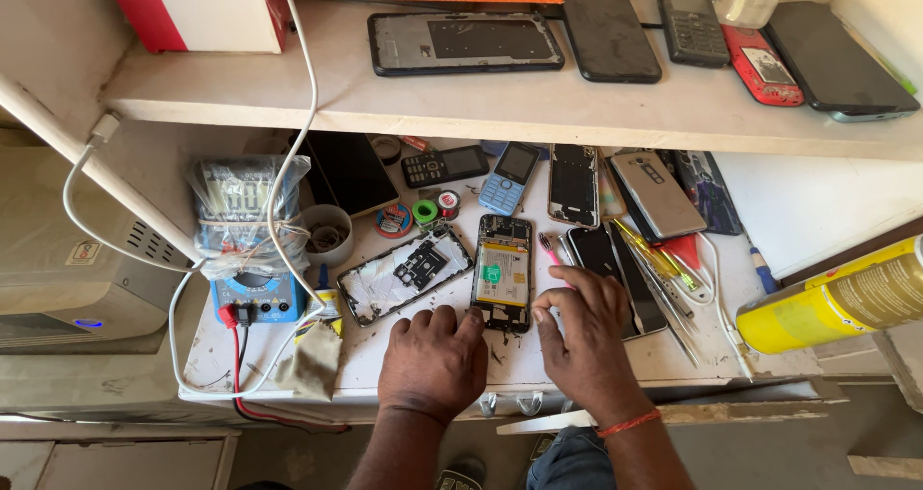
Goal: The person works on a disassembled smartphone at a cluttered repair bench, manipulating its exposed board and components by hand. They probe the phone with multimeter test leads, then pick up a soldering iron and work on the phone's board for the rest of the clip.
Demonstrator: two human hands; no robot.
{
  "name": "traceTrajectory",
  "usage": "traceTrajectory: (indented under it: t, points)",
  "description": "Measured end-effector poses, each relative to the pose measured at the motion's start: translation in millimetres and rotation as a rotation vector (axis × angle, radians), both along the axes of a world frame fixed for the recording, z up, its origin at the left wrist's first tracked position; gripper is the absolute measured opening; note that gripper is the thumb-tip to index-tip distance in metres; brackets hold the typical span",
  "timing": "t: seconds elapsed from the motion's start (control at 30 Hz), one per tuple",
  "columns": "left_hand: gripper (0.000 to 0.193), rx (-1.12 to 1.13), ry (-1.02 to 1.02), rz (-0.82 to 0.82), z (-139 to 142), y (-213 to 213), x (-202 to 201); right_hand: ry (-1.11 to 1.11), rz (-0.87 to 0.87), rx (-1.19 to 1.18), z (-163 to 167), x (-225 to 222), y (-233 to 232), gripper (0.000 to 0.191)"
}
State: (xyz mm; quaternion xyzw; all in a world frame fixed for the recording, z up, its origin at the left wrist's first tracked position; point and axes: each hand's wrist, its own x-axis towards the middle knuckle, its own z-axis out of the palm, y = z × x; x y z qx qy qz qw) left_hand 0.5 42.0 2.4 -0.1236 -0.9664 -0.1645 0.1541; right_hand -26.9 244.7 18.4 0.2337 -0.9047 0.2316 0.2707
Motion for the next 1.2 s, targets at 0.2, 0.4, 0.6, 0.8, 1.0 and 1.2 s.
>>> traceTrajectory:
  t: [0.2, 0.4, 0.6, 0.8, 1.0, 1.2]
  points:
    - [0.029, 0.011, 0.029, -0.009, -0.8, -1.2, 0.5, -0.045, 0.012, 0.013, -7.4, 0.5, -8.9, 0.012]
    - [0.029, 0.050, 0.046, -0.010, -1.6, -4.0, 1.2, -0.050, 0.013, 0.028, -8.0, -0.8, -12.4, 0.011]
    - [0.031, 0.058, 0.078, -0.009, -3.0, -5.1, 1.5, -0.041, 0.008, 0.072, -1.8, -1.7, -15.7, 0.010]
    - [0.032, 0.053, 0.069, -0.008, -3.9, -4.7, 1.0, -0.043, 0.021, 0.102, 4.5, 0.3, -15.1, 0.010]
    - [0.032, 0.041, 0.063, -0.009, -3.9, -3.9, 1.2, -0.064, 0.046, 0.018, 7.9, 4.0, -8.5, 0.013]
    - [0.032, 0.052, 0.062, -0.003, -1.9, -2.1, 1.4, -0.024, 0.066, 0.026, 14.0, 5.9, -9.0, 0.017]
